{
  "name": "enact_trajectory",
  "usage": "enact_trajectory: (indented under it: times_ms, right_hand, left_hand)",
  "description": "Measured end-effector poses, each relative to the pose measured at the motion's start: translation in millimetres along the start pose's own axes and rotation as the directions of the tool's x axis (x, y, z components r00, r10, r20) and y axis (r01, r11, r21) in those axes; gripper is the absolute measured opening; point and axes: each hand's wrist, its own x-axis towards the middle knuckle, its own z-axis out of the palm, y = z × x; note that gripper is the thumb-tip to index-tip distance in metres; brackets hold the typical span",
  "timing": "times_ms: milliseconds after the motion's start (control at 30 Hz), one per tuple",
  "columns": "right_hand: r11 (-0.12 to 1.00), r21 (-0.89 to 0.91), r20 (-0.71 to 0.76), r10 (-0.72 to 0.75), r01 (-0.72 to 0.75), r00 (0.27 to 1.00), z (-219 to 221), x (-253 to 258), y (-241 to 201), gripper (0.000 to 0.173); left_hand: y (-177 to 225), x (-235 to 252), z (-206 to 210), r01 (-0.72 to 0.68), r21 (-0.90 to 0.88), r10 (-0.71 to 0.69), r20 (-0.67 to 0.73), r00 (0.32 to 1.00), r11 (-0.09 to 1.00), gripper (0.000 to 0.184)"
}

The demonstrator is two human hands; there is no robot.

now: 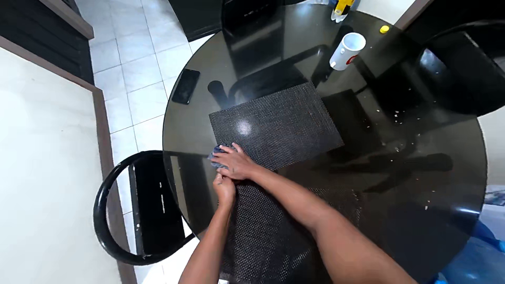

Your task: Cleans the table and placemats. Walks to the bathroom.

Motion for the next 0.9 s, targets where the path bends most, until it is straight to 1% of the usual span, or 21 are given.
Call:
enact_trajectory:
  times_ms: [67,100,167,233,267,300,333,400,433,467,500,533,567,600,667,700,733,767,800,833,900]
  right_hand:
    - [0.995,-0.090,0.007,-0.053,0.054,0.999,-9,-4,21,0.042]
    - [0.990,-0.136,-0.059,-0.048,0.040,0.997,-21,-8,38,0.041]
    - [0.977,-0.184,-0.235,0.063,-0.108,0.970,-53,-23,83,0.042]
    - [0.940,-0.187,-0.371,0.202,-0.286,0.907,-90,-53,133,0.044]
    - [0.910,-0.181,-0.407,0.276,-0.373,0.871,-109,-74,158,0.045]
    - [0.869,-0.164,-0.432,0.362,-0.466,0.826,-128,-99,180,0.046]
    - [0.815,-0.137,-0.469,0.447,-0.563,0.762,-145,-125,201,0.047]
    - [0.693,-0.040,-0.537,0.592,-0.719,0.601,-177,-171,234,0.048]
    - [0.642,0.005,-0.566,0.634,-0.767,0.527,-191,-183,240,0.046]
    - [0.614,0.039,-0.593,0.649,-0.788,0.476,-201,-185,240,0.044]
    - [0.613,0.071,-0.618,0.647,-0.787,0.448,-208,-178,230,0.042]
    - [0.650,0.079,-0.649,0.609,-0.755,0.456,-210,-162,214,0.040]
    - [0.718,0.053,-0.682,0.534,-0.694,0.500,-206,-137,192,0.039]
    - [0.787,0.001,-0.700,0.441,-0.617,0.561,-192,-106,164,0.037]
    - [0.897,-0.179,-0.659,0.196,-0.404,0.726,-137,-41,99,0.035]
    - [0.934,-0.256,-0.575,0.058,-0.247,0.816,-100,-13,71,0.033]
    - [0.952,-0.295,-0.446,-0.059,-0.084,0.893,-62,10,50,0.031]
    - [0.952,-0.305,-0.287,-0.123,0.031,0.950,-32,27,38,0.033]
    - [0.947,-0.310,-0.175,-0.143,0.083,0.974,-14,38,32,0.037]
    - [0.948,-0.304,-0.151,-0.143,0.092,0.978,-8,45,34,0.039]
    - [0.957,-0.289,-0.218,-0.086,0.020,0.972,-22,46,59,0.041]
  left_hand:
    - [-8,-1,1,0.015,-0.038,-0.015,0.001,1.000,0.999,0.018]
    - [-8,0,3,0.025,-0.065,-0.026,-0.006,1.000,0.998,0.018]
    - [-6,1,4,0.040,-0.107,-0.043,-0.029,0.999,0.993,0.019]
    - [-4,1,3,0.039,-0.123,-0.046,-0.050,0.998,0.992,0.018]
    - [-4,0,2,0.037,-0.126,-0.044,-0.054,0.998,0.991,0.017]
    - [-5,-2,1,0.035,-0.120,-0.042,-0.055,0.998,0.992,0.017]
    - [-6,-2,1,0.030,-0.110,-0.037,-0.055,0.998,0.994,0.017]
    - [-5,-1,2,0.021,-0.089,-0.026,-0.058,0.998,0.996,0.017]
    - [-4,-1,2,0.021,-0.089,-0.026,-0.059,0.998,0.996,0.017]
    - [-5,-1,1,0.022,-0.093,-0.027,-0.053,0.998,0.995,0.018]
    - [-6,-1,0,0.021,-0.090,-0.026,-0.047,0.999,0.996,0.018]
    - [-6,0,1,0.018,-0.089,-0.022,-0.042,0.999,0.996,0.018]
    - [-6,0,2,0.013,-0.088,-0.016,-0.042,0.999,0.996,0.019]
    - [-6,0,2,0.013,-0.091,-0.017,-0.041,0.999,0.996,0.020]
    - [-7,1,2,0.017,-0.089,-0.020,-0.040,0.999,0.996,0.022]
    - [-8,2,1,0.019,-0.074,-0.022,-0.037,0.999,0.997,0.021]
    - [-8,1,1,0.024,-0.053,-0.026,-0.038,0.999,0.998,0.020]
    - [-7,1,1,0.028,-0.041,-0.030,-0.050,0.998,0.999,0.018]
    - [-7,1,1,0.033,-0.046,-0.036,-0.066,0.997,0.998,0.017]
    - [-6,2,0,0.040,-0.067,-0.045,-0.077,0.996,0.997,0.016]
    - [-4,1,0,0.064,-0.125,-0.076,-0.092,0.993,0.990,0.017]
